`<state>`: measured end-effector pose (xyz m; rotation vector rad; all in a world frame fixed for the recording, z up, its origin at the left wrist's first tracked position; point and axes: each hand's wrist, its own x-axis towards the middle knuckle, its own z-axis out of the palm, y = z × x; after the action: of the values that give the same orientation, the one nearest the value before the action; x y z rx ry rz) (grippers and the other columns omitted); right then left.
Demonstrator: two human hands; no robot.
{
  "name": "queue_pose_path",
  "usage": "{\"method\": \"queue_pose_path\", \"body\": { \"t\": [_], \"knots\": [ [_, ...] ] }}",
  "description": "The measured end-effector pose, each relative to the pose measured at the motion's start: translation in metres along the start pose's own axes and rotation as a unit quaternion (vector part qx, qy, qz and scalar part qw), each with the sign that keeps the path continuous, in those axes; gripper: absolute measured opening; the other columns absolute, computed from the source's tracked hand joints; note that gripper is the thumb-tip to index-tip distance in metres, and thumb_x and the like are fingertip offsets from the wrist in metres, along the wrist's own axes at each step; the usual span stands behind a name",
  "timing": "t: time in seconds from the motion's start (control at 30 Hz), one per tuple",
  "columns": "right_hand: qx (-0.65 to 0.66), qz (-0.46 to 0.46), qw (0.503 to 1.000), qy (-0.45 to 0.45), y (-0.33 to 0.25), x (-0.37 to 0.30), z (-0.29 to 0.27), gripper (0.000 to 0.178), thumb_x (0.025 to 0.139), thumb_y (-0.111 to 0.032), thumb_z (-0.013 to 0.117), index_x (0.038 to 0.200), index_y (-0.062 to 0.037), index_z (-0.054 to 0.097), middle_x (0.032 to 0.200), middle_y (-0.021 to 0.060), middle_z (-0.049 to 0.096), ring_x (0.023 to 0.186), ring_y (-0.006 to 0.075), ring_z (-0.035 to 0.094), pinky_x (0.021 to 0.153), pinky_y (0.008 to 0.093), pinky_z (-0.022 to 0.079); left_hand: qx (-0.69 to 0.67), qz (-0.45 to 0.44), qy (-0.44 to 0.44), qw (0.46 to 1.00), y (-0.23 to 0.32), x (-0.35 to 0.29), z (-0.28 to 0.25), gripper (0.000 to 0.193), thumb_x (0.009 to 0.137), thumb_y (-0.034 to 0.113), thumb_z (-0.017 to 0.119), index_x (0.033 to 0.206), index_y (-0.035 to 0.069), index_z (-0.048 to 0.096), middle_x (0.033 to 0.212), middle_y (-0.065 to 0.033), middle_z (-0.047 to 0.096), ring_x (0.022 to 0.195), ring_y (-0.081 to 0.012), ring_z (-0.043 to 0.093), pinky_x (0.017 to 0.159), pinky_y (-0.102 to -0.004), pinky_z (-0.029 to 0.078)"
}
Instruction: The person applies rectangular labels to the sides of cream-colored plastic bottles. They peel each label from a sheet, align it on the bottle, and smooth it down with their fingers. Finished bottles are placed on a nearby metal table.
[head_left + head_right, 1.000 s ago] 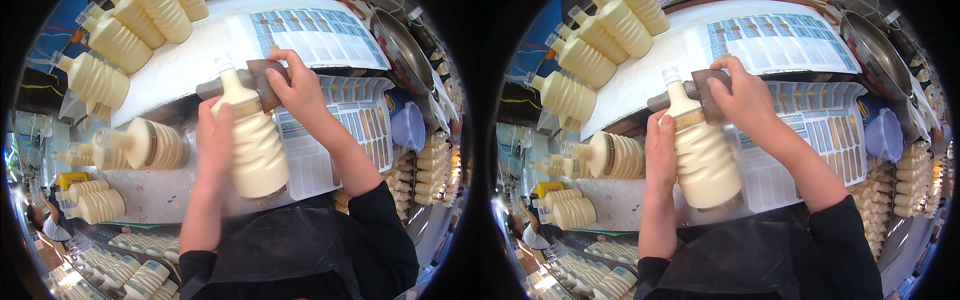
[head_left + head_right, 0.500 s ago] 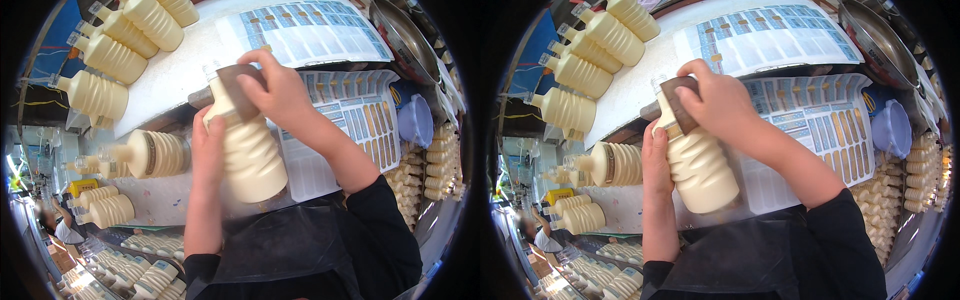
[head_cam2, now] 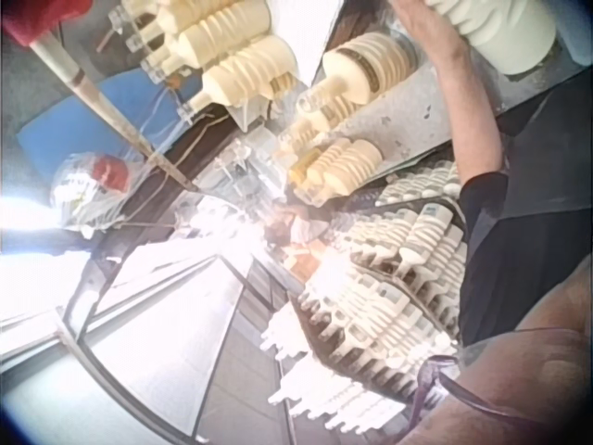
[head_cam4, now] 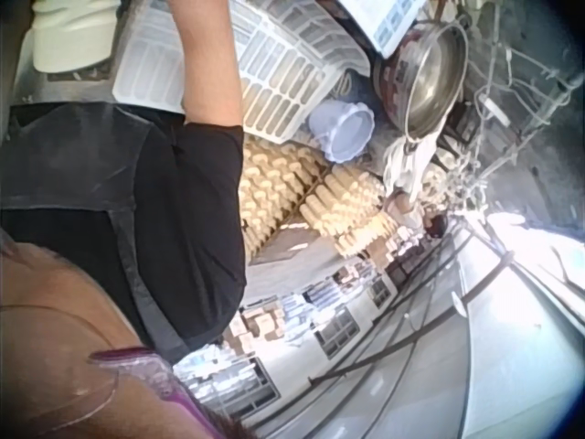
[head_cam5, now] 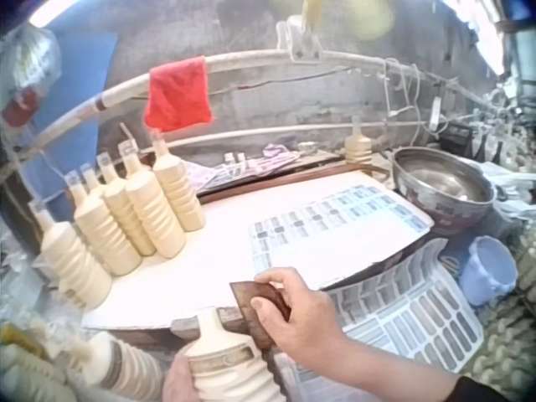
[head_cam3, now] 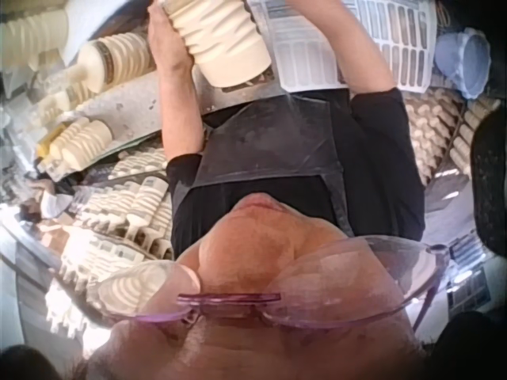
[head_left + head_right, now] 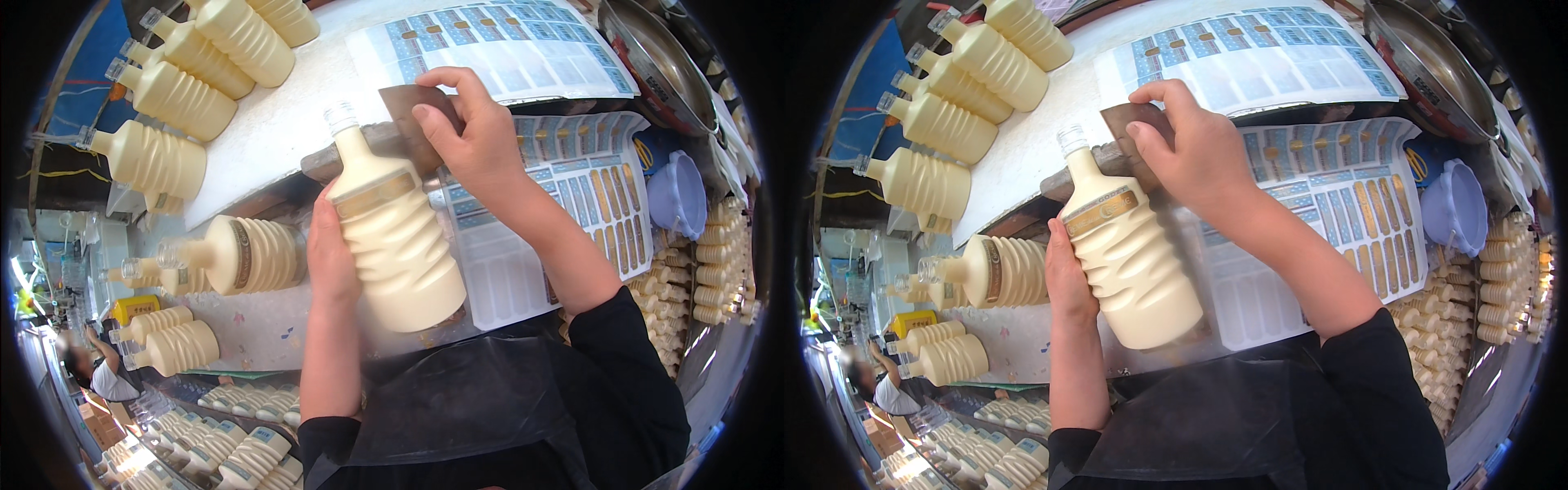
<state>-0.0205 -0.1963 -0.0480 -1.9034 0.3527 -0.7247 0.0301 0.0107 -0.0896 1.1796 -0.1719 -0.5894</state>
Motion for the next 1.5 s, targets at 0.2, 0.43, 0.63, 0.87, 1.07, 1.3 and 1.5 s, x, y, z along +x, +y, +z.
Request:
{"method": "queue_pose_path", "body": {
  "t": [0.2, 0.43, 0.63, 0.87, 1.07, 1.3, 1.5],
  "knots": [
    [-0.001, 0.008, 1.000, -0.027, 0.009, -0.006, 0.010, 0.029, 0.098, -0.024, 0.064, 0.122, -0.0088, 0.060, 0.090, 0.0175, 0.073, 0.080, 0.0355, 0.072, 0.075, 0.0423, 0.054, 0.028, -0.037, 0.024, 0.999, 0.001, -0.008, 0.005, 0.052, 0.114, 0.038, 0.033, 0.144, -0.002, 0.048, 0.134, -0.0162, 0.063, 0.121, -0.0239, 0.063, 0.106, -0.0391, 0.049],
    [-0.094, -0.071, 0.993, 0.012, 0.012, -0.002, 0.006, 0.029, 0.098, -0.024, 0.064, 0.122, -0.0090, 0.060, 0.085, 0.0141, 0.073, 0.073, 0.0353, 0.070, 0.069, 0.0429, 0.053, -0.021, -0.041, 0.008, 0.999, -0.003, -0.009, -0.005, 0.053, 0.114, 0.040, 0.033, 0.141, -0.002, 0.053, 0.134, -0.0163, 0.065, 0.119, -0.0257, 0.066, 0.103, -0.0408, 0.054],
    [0.046, 0.051, 0.997, -0.018, -0.008, -0.007, 0.008, 0.027, 0.096, -0.023, 0.064, 0.118, -0.0065, 0.063, 0.074, 0.0102, 0.068, 0.062, 0.0224, 0.063, 0.064, 0.0381, 0.050, -0.054, -0.074, 0.023, 0.996, 0.010, -0.018, 0.013, 0.052, 0.115, 0.038, 0.030, 0.146, -0.001, 0.048, 0.137, -0.0165, 0.062, 0.122, -0.0253, 0.064, 0.105, -0.0412, 0.052],
    [-0.107, 0.002, 0.994, -0.003, -0.047, -0.004, 0.027, 0.023, 0.096, -0.020, 0.061, 0.114, -0.0061, 0.062, 0.072, 0.0161, 0.069, 0.069, 0.0351, 0.069, 0.069, 0.0464, 0.053, -0.147, -0.064, -0.002, 0.987, 0.020, -0.025, 0.029, 0.053, 0.115, 0.037, 0.031, 0.160, 0.007, 0.031, 0.146, -0.0146, 0.054, 0.126, -0.0249, 0.061, 0.106, -0.0418, 0.052],
    [-0.211, -0.091, 0.973, 0.001, -0.067, -0.005, 0.051, 0.020, 0.095, -0.017, 0.062, 0.112, -0.0056, 0.060, 0.068, 0.0145, 0.069, 0.064, 0.0332, 0.070, 0.062, 0.0436, 0.054, -0.149, -0.038, -0.026, 0.988, 0.014, -0.022, 0.027, 0.056, 0.114, 0.039, 0.037, 0.161, 0.009, 0.030, 0.145, -0.0121, 0.053, 0.126, -0.0226, 0.060, 0.104, -0.0398, 0.053],
    [-0.379, -0.183, 0.906, -0.036, -0.081, -0.010, 0.068, 0.020, 0.091, -0.015, 0.064, 0.103, -0.0021, 0.057, 0.064, 0.0127, 0.068, 0.057, 0.0300, 0.070, 0.050, 0.0414, 0.052, -0.183, -0.054, -0.040, 0.981, 0.017, -0.023, 0.028, 0.059, 0.113, 0.043, 0.039, 0.161, 0.009, 0.030, 0.146, -0.0116, 0.052, 0.128, -0.0208, 0.058, 0.106, -0.0384, 0.051],
    [-0.320, -0.137, 0.937, -0.015, -0.080, -0.003, 0.052, 0.017, 0.095, -0.015, 0.062, 0.112, -0.0091, 0.063, 0.078, 0.0163, 0.073, 0.069, 0.0372, 0.071, 0.065, 0.0458, 0.055, -0.177, -0.048, -0.027, 0.983, 0.016, -0.026, 0.030, 0.060, 0.113, 0.046, 0.036, 0.160, 0.009, 0.030, 0.147, -0.0125, 0.052, 0.127, -0.0222, 0.059, 0.106, -0.0384, 0.051]
  ]
}}
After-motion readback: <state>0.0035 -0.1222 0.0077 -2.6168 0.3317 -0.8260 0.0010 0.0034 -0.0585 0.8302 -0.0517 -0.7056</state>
